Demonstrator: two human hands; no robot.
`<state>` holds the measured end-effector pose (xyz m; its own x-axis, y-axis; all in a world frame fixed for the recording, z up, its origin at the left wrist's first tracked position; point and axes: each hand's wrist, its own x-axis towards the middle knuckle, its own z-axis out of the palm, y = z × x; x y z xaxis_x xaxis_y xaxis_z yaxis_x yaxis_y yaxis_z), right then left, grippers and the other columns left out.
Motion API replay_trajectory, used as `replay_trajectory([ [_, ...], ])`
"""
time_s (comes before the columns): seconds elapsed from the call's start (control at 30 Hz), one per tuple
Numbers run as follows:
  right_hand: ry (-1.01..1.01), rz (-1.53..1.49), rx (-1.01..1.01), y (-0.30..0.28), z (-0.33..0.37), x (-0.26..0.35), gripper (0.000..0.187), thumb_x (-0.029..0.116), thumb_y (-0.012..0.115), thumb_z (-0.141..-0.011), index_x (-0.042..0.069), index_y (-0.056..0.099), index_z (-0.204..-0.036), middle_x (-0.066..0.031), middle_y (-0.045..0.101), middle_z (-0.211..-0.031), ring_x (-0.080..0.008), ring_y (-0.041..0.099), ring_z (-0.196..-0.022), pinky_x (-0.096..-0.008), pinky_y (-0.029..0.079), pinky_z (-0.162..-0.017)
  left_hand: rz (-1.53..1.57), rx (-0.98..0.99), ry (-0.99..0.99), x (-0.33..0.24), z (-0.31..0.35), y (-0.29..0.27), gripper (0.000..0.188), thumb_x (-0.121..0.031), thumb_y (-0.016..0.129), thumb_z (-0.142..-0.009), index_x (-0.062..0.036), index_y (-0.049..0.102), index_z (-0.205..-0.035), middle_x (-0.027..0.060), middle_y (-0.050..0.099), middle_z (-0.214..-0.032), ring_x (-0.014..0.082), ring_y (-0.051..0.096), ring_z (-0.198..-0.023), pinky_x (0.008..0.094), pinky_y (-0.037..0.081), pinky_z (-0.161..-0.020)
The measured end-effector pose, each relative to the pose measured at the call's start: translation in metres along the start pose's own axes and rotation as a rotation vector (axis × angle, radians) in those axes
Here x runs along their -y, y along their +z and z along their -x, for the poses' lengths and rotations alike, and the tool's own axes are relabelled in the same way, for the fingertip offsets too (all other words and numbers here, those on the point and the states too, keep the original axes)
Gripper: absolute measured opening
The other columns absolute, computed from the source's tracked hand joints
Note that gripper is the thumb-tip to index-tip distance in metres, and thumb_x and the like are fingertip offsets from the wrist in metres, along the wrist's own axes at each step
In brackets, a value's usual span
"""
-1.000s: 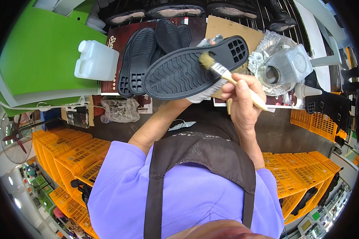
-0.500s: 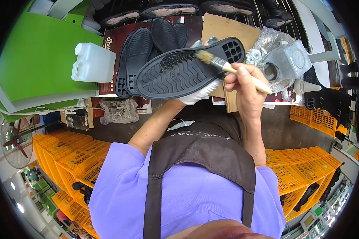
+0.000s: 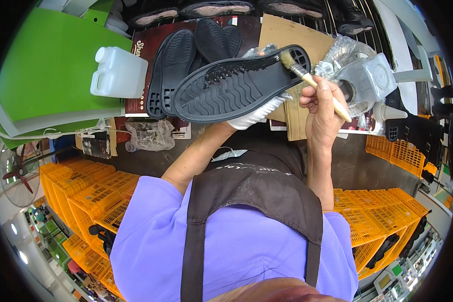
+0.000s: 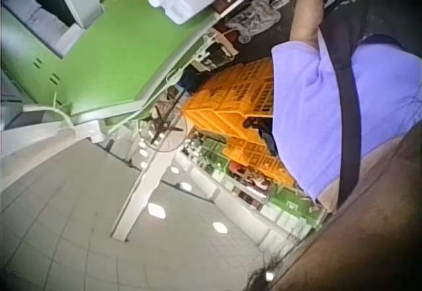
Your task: The person applies a viscous substance to the soles of black shoes using a brush. They repeatedly dip the brush into a container, spread the substance across the textured sole, and place the treated shoes into a yellow crate.
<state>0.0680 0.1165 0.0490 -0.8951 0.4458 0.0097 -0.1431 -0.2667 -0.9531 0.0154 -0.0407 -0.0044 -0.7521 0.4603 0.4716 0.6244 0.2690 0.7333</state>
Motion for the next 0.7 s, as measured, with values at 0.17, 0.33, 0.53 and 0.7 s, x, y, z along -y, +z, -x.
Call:
replay_trajectory([
  [0.17, 0.091, -0.063, 0.131, 0.022, 0.021, 0.002, 0.02, 0.012, 0.053, -0.089, -0.006, 0.058, -0.095, -0.0114, 0.062, -0.071, -0.0122, 0.058, -0.056, -0.0216, 0.049, -0.054, 0.638, -0.139, -0.267, -0.012, 0.0, 0.006, 0.064, -0.024, 0.069, -0.077, -0.0039, 0.037, -0.129, 0.0095, 0.049, -0.12, 0.0219, 0.044, -0.115, 0.0354, 0.029, -0.103],
  [0.33, 0.171, -0.095, 0.221, 0.039, 0.031, 0.0, 0.022, 0.015, 0.054, -0.089, -0.005, 0.058, -0.096, -0.0115, 0.062, -0.072, -0.013, 0.058, -0.056, -0.0217, 0.05, -0.054, 0.842, -0.122, -0.283, -0.014, -0.003, 0.006, 0.044, -0.023, 0.066, -0.079, -0.0053, 0.047, -0.115, 0.0053, 0.053, -0.107, 0.0155, 0.05, -0.102, 0.0311, 0.038, -0.093],
  [0.53, 0.219, -0.099, 0.341, 0.05, 0.036, 0.002, 0.021, 0.014, 0.053, -0.089, -0.005, 0.057, -0.096, -0.0125, 0.062, -0.072, -0.0133, 0.058, -0.057, -0.0222, 0.049, -0.055, 0.944, -0.104, -0.34, -0.019, 0.004, 0.0, 0.035, -0.022, 0.065, -0.079, -0.0061, 0.049, -0.106, 0.0035, 0.054, -0.1, 0.0137, 0.051, -0.095, 0.0292, 0.041, -0.085],
  [0.7, 0.21, -0.092, 0.386, 0.055, 0.038, 0.008, 0.017, 0.01, 0.054, -0.088, -0.005, 0.06, -0.091, -0.0094, 0.064, -0.072, -0.0091, 0.06, -0.059, -0.0198, 0.05, -0.055, 1.042, -0.032, -0.424, -0.017, 0.01, 0.0, 0.031, -0.021, 0.065, -0.079, -0.0065, 0.05, -0.102, 0.0027, 0.053, -0.097, 0.0128, 0.051, -0.091, 0.0282, 0.042, -0.082],
])
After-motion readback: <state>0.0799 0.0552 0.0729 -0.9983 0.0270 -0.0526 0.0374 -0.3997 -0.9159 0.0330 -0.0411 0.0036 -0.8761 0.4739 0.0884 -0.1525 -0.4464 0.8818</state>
